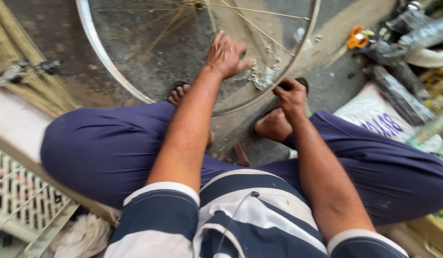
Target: The person sits on the floor and works on a bicycle wheel, using a small tool to tighten the spokes. They rotate the wheel to access different sections and continue the tightening process.
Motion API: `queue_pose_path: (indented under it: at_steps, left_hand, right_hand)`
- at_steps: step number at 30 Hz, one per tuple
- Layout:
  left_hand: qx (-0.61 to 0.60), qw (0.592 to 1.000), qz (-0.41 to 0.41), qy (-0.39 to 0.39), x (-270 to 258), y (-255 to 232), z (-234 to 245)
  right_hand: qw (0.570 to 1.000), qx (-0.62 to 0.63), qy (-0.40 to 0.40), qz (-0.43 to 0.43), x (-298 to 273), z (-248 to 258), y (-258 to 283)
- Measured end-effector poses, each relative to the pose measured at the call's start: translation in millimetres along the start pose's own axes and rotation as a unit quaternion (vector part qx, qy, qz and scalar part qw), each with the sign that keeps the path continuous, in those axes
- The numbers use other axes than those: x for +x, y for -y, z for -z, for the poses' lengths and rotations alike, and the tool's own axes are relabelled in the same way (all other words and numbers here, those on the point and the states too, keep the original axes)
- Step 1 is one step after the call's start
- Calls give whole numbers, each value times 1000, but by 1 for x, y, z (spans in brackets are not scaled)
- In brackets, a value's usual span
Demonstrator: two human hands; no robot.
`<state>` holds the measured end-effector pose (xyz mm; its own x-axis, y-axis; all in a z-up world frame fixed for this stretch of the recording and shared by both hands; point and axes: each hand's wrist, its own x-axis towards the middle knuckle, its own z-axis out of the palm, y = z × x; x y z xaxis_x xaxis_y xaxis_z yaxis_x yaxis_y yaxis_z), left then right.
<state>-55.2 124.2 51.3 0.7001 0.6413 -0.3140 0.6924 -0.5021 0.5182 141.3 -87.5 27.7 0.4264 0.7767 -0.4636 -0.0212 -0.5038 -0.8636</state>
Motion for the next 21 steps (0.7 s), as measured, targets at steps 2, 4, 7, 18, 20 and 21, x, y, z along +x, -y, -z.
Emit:
queue_pose_path:
  at_steps: [2,4,7,18,20,21]
  left_hand:
    - [-108,968,100,-201,7,15,-13]
    - [-197,881,245,-354,16,37,-34]
    - [-262,756,376,-467,21,78,-76]
    - [-551,624,366,-416,24,64,-134]
    - [-581,576,390,-423,29,44,-129]
    - [-627,540,386,-407,24,39,-130]
  right_hand:
    - [997,-71,-10,0,0,3,-2]
    - [993,-116,-16,16,1,7,-2]
    - [996,-93,-3,14,1,6,-2]
    - [999,-2,6,-41,0,3,-13]
    - [998,-55,1,-25,-6,3,-6]
    - [996,-83,-1,-18,-9,4,-2]
